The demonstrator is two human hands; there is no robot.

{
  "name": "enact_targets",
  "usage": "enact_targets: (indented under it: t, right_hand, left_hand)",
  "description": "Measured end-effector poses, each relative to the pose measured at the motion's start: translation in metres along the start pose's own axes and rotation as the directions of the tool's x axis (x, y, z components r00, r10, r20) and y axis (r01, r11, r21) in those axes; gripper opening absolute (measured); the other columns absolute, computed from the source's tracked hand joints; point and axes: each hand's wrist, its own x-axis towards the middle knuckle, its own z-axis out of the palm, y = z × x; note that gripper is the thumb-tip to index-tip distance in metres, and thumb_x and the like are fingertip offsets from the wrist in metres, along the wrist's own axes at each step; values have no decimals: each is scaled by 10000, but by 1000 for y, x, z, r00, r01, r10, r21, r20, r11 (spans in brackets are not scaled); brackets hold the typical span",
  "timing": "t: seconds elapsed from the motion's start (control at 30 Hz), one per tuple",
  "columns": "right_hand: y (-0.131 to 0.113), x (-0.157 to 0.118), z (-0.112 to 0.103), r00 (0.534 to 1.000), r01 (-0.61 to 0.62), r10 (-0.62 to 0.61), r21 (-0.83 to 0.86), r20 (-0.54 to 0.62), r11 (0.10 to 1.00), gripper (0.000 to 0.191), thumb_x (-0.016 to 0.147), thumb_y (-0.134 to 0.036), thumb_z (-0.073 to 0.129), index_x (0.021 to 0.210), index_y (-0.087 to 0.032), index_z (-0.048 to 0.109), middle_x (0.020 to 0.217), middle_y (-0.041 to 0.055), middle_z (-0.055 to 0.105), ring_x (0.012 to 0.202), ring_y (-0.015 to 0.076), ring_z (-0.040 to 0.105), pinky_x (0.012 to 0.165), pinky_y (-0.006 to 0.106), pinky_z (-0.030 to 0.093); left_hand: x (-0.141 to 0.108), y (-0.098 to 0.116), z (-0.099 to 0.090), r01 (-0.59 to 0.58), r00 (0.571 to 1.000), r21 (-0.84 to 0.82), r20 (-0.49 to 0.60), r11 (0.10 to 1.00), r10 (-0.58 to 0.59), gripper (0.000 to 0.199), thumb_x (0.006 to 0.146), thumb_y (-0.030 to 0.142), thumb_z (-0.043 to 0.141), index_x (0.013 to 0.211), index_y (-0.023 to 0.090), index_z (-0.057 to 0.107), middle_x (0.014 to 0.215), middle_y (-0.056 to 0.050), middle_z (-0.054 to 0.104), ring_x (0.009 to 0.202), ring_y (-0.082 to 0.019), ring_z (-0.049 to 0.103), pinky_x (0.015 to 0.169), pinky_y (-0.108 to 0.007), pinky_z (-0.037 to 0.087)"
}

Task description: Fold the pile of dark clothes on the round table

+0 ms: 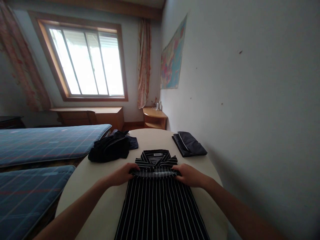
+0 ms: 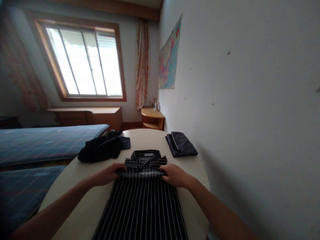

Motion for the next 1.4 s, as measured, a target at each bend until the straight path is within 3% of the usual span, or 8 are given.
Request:
enact_targets:
  t: [0.2, 0.37, 0.53, 0.83, 1.0, 1.1, 1.2, 1.4]
  right_hand:
    - [1, 13, -45, 993, 25, -13, 104, -114, 994, 132, 810, -147, 567, 876, -166, 680, 838, 45, 715, 768, 179, 639, 691, 243, 399]
    - [14, 44, -68, 962, 3, 18, 78, -273, 997, 217, 841, -199, 573, 993, -157, 722, 933, 73, 744, 827, 194, 670, 764, 259, 440]
    - [32, 70, -55, 966, -48, 62, 62, -252, 997, 258, 859, -196, 557, 1039, -143, 734, 986, 98, 750, 892, 208, 679, 823, 276, 462]
    - [58, 92, -42, 947, -6, 62, 175, -316, 985, 272, 885, -239, 543, 1065, -142, 723, 1056, 101, 739, 969, 217, 674, 892, 296, 466]
    - [70, 108, -9, 964, -148, 167, 107, -207, 983, 259, 864, -249, 583, 1059, -150, 722, 1033, 98, 739, 950, 217, 673, 858, 290, 465]
    - [73, 113, 5, 969, -136, 157, 116, -193, 984, 285, 914, -352, 557, 1035, -156, 725, 1035, 101, 739, 959, 220, 671, 845, 289, 458]
    - [74, 115, 2, 964, -98, 129, 140, -232, 985, 375, 969, -427, 472, 993, -153, 726, 992, 104, 744, 921, 217, 675, 824, 291, 453]
    - [72, 124, -22, 924, -22, 88, 178, -371, 984, 416, 971, -474, 469, 973, -149, 730, 956, 105, 747, 890, 221, 679, 819, 301, 453]
  left_hand:
    - [21, 5, -36, -51, 987, -187, -159, 981, 21, 303, 683, 181, 550, 948, 130, 688, 838, -27, 688, 780, -183, 611, 736, -279, 480]
    - [51, 5, -49, -28, 926, -328, -364, 944, -99, 333, 653, 275, 615, 939, 130, 703, 797, -28, 699, 713, -178, 613, 635, -262, 475]
    - [70, -4, -29, 18, 871, -522, -410, 853, -269, 279, 575, 333, 682, 771, 140, 726, 653, -11, 677, 630, -166, 593, 579, -247, 440]
    - [89, -28, -18, 47, 851, -604, -393, 796, -348, 379, 602, 417, 710, 848, 131, 745, 715, -31, 713, 654, -172, 629, 581, -242, 446]
    - [102, -38, 4, 101, 845, -632, -353, 768, -402, 341, 577, 404, 758, 791, 139, 733, 681, -44, 713, 635, -197, 647, 549, -255, 459]
    - [105, -41, 12, 100, 849, -647, -341, 756, -404, 373, 591, 457, 761, 786, 140, 730, 668, -48, 711, 620, -203, 650, 539, -262, 464]
    - [107, -43, 7, 73, 830, -648, -382, 758, -406, 426, 583, 517, 770, 759, 132, 729, 660, -42, 702, 619, -191, 636, 547, -254, 451]
    - [115, -44, -6, 15, 787, -687, -440, 726, -433, 571, 575, 595, 770, 900, 127, 723, 716, -36, 709, 642, -179, 639, 573, -248, 456]
